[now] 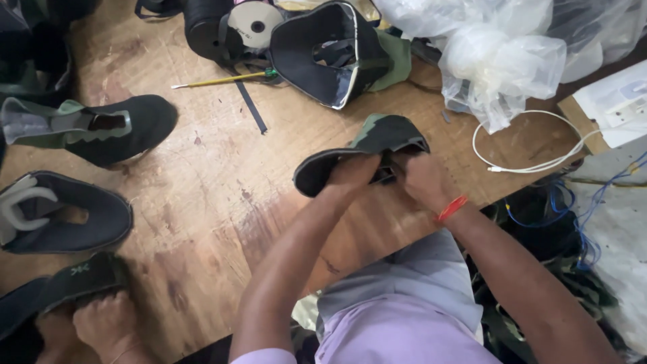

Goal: The person sits at a workshop table assembling foam sandals, pressing white foam heel-strap pieces into the slots of camouflage-pattern sandal uppers one at a time and setting completed uppers aside on the table.

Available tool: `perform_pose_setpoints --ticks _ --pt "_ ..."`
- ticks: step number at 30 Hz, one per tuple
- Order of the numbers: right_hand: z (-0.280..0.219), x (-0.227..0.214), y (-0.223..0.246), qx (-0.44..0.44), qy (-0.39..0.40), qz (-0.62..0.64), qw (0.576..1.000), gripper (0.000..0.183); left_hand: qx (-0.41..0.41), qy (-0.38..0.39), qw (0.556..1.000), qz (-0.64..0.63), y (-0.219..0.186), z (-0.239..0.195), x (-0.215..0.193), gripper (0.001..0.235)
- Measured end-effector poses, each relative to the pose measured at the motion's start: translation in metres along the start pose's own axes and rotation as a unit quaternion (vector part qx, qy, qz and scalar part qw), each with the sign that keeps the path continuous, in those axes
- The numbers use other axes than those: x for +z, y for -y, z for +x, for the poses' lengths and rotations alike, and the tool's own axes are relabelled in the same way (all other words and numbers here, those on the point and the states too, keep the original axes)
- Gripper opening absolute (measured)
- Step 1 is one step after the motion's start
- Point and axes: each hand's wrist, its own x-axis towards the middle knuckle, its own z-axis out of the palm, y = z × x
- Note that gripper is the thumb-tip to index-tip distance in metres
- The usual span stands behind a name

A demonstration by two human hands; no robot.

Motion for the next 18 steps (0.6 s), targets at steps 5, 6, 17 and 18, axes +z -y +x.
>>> perform_pose_setpoints --ticks 5,6,17,18 --pt "0.005 0.009 -0.008 0.026 0.022 -0.044 0.998 0.024 -0.14 0.052 0.986 -0.072 -0.007 0.007 -0.005 0.044" --pt "0.003 0.012 -0.011 0.027 0.028 -0.049 0.998 0.023 -0.172 0.044 0.981 -0.073 -0.004 0.006 0.006 0.045" --pt "-0.008 0.026 -0.029 -0.041 0.021 -0.035 0.998 0.017 -0.099 0.034 0.994 -0.024 -0.005 -0.032 -0.003 0.045" --pt "-0.007 0.018 -0.026 -0.037 0.052 -0.021 0.998 0.018 -0.091 0.041 0.994 0.04 -0.004 -0.035 0.004 0.049"
